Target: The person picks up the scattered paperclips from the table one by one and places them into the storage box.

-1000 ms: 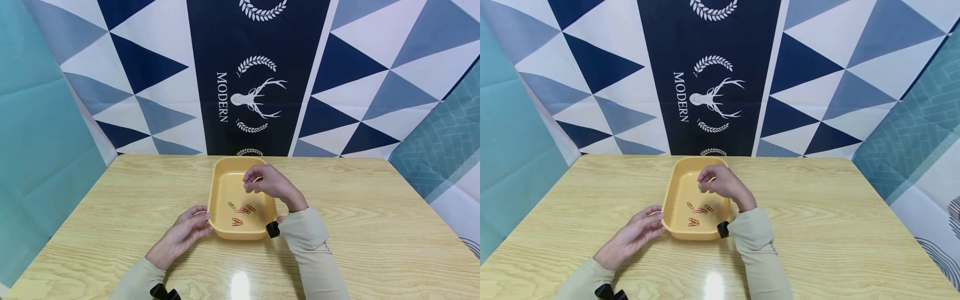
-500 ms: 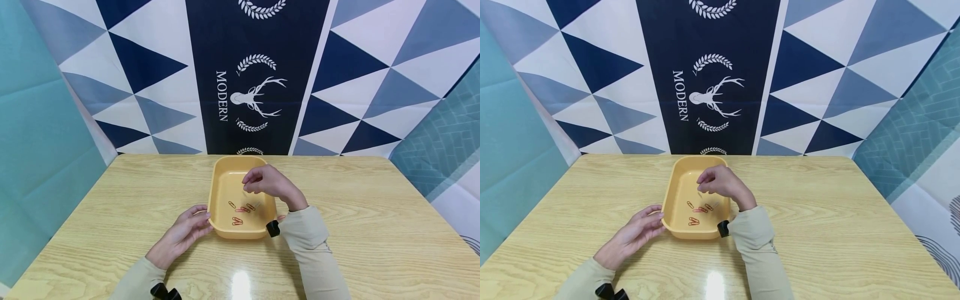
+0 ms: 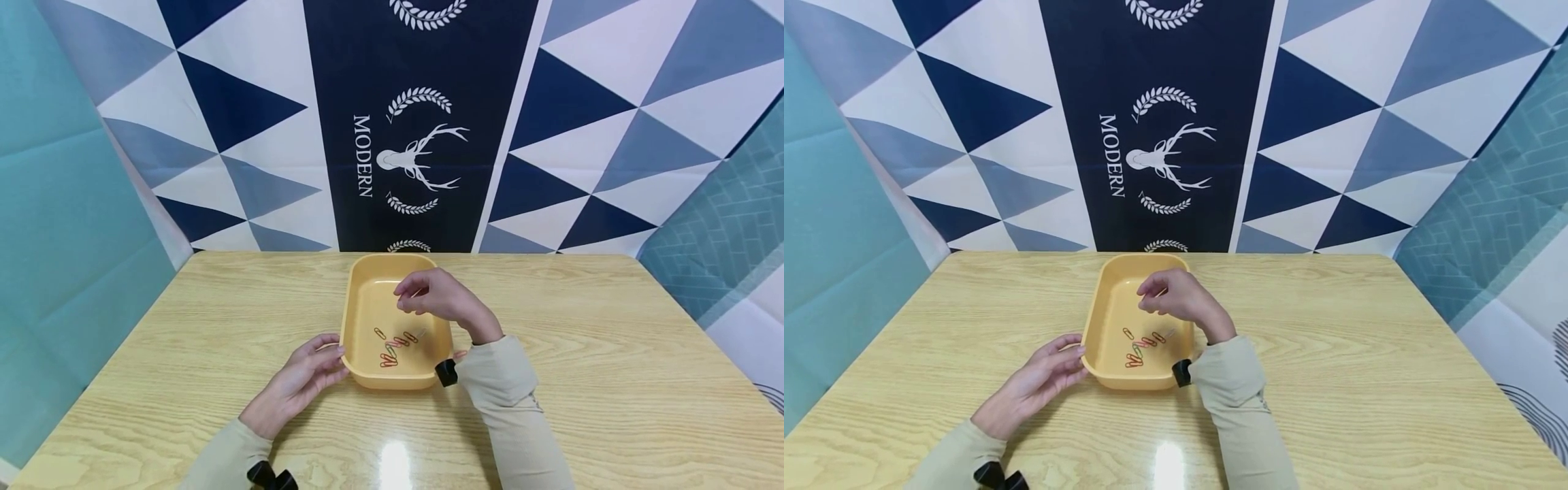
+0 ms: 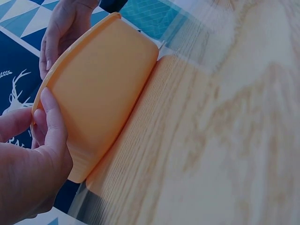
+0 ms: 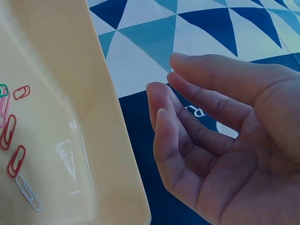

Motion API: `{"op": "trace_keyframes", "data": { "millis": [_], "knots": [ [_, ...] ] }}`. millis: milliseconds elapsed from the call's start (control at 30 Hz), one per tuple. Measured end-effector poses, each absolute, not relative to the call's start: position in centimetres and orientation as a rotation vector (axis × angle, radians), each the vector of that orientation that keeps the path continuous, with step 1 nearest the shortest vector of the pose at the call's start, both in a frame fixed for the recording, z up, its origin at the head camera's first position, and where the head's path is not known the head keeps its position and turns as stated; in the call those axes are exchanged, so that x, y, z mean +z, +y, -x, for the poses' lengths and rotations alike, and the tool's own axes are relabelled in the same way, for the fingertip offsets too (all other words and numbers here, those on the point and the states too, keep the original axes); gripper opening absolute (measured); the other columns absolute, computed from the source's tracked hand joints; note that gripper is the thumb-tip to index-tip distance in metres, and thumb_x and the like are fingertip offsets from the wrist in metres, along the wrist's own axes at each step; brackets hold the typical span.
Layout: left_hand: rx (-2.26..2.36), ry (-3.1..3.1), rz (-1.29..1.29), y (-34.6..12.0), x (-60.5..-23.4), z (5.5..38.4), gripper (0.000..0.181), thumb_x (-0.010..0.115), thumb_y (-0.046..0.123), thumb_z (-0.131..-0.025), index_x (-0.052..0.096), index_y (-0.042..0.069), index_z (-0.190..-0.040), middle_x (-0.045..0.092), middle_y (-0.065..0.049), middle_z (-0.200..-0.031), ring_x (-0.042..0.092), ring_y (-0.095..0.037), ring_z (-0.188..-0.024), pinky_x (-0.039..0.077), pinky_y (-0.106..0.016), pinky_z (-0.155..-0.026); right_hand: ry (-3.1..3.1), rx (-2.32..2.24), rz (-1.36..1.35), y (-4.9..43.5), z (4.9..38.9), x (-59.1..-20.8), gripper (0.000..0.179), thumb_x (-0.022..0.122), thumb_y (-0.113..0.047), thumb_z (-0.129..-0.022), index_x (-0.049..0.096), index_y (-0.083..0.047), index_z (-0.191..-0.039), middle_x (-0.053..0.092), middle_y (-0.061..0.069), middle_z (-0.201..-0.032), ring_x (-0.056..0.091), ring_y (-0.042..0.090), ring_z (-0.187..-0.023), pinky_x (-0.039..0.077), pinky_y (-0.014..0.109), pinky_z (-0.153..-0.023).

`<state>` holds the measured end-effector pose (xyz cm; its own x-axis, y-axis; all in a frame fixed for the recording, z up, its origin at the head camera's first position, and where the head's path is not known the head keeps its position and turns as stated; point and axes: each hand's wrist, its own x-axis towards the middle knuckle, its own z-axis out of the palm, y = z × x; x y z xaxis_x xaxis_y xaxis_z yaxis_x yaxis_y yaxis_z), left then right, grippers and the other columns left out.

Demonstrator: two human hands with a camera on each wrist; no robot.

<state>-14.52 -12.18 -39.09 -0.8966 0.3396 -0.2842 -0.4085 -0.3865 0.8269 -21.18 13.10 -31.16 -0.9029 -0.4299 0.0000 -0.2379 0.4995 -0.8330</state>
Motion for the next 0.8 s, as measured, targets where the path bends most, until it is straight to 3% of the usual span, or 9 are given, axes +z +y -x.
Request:
{"op": "trace_keyframes", "data": {
  "millis": [167, 800],
  "knots": [
    [2.297, 1.396, 0.09, -12.2, -39.1, 14.5, 0.046, 0.053, 0.0, -0.096, 0.029, -0.009, -0.135, 0.053, -0.019, -0.109, 0.06, -0.019, -0.091, 0.055, -0.025, -0.083, 2.559, -1.337, 0.574, 13.0, 21.1, -31.1, 0.018, 0.069, -0.002, -0.087, 0.067, 0.005, -0.103, 0.068, 0.008, -0.09, 0.062, 0.033, -0.082, 0.057, 0.033, -0.07],
    [2.289, 1.401, 0.073, -12.2, -39.1, 14.5, 0.044, 0.054, 0.0, -0.096, 0.03, -0.008, -0.133, 0.054, -0.017, -0.106, 0.059, -0.018, -0.09, 0.055, -0.025, -0.082, 2.786, -1.263, 0.577, 16.3, 19.8, -30.4, 0.017, 0.065, -0.006, -0.09, 0.068, 0.0, -0.106, 0.067, 0.008, -0.098, 0.06, 0.022, -0.089, 0.053, 0.033, -0.077]
  ]
}}
